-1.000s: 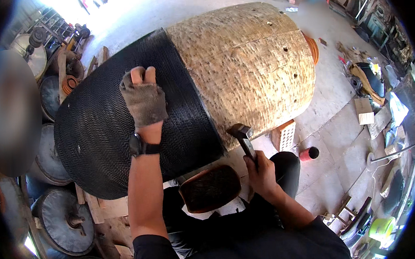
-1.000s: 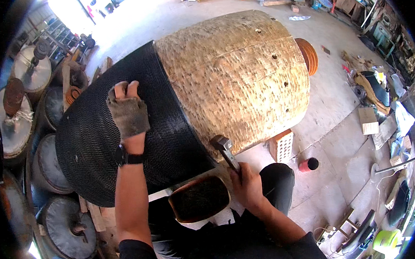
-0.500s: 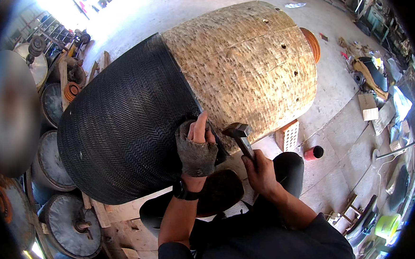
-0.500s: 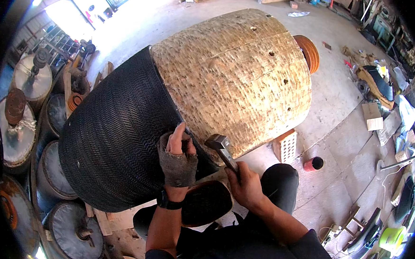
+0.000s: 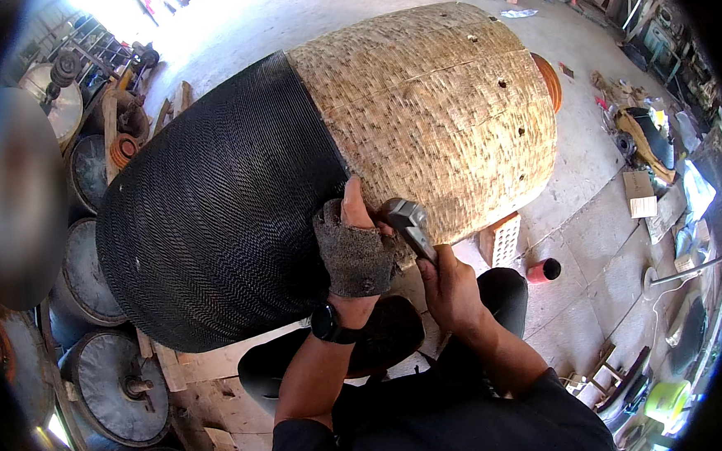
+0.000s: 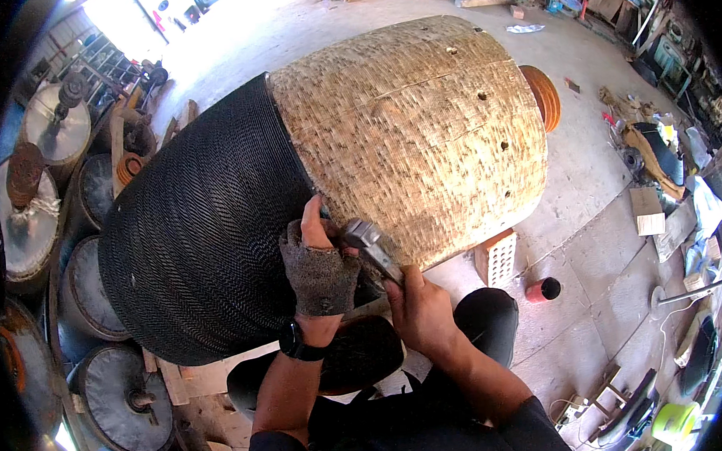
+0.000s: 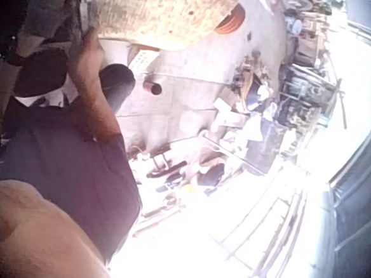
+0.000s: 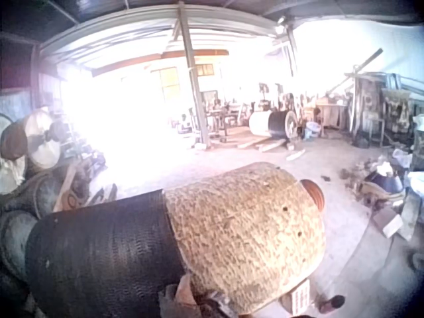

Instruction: The person hammers small pins into the edge of a large drum covered in woven black material and wood. They use a hammer in their right hand while their left hand, wearing a fingerless glove, holds the pins against the drum surface.

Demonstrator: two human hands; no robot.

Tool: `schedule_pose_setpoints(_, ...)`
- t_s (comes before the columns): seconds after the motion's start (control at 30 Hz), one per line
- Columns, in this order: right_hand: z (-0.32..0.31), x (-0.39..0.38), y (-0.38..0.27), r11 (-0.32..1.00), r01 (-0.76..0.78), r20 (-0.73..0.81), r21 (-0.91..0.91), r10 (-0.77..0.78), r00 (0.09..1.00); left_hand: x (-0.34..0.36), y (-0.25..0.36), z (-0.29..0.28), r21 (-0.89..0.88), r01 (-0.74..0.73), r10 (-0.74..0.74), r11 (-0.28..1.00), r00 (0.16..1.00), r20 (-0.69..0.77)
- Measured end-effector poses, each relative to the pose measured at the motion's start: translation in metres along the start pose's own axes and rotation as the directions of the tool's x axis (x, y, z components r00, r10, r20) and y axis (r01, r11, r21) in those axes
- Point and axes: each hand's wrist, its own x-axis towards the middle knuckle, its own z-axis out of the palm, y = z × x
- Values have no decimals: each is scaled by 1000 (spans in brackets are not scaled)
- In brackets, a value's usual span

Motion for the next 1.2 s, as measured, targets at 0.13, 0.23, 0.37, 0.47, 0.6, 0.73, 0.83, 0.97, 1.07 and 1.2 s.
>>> schedule_pose_setpoints(0.13,-3,-7,1,997,58,-37,49,-56,998,-3,-1,-1,79,-87,91,993,994,-55)
schedule_pose_setpoints(0.23,4,2,0,990,58,-12,-131,-60,998,-2,1,0,25,-127,129,992,983,-127)
schedule_pose_setpoints(0.37,-2,-4,6,995,94,-46,27,-93,995,-29,12,-17,72,-86,93,994,992,-90)
schedule_pose_setpoints(0.47,-7,-10,6,954,297,-179,48,-285,942,-81,1,-10,18,-209,208,978,977,35)
schedule_pose_setpoints(0.6,9,5,4,990,59,1,-125,-59,998,-157,-12,12,18,-253,220,967,870,440)
schedule_pose_setpoints(0.73,1,-16,10,977,161,-158,139,-138,978,-178,-8,31,-29,-79,84,996,908,411)
schedule_pose_setpoints(0.83,11,-12,23,959,277,-211,50,-261,942,-171,-2,24,-85,33,3,996,921,390)
schedule_pose_setpoints(0.97,16,0,5,992,34,-26,-121,-38,999,-183,-16,21,25,-153,118,988,847,518)
schedule_pose_setpoints(1.07,3,-15,-2,987,136,-129,89,-124,984,-186,-23,27,55,-219,154,974,821,550)
schedule_pose_setpoints(1.2,7,-10,20,919,376,-253,119,-338,907,-182,-19,30,34,-204,136,978,760,635)
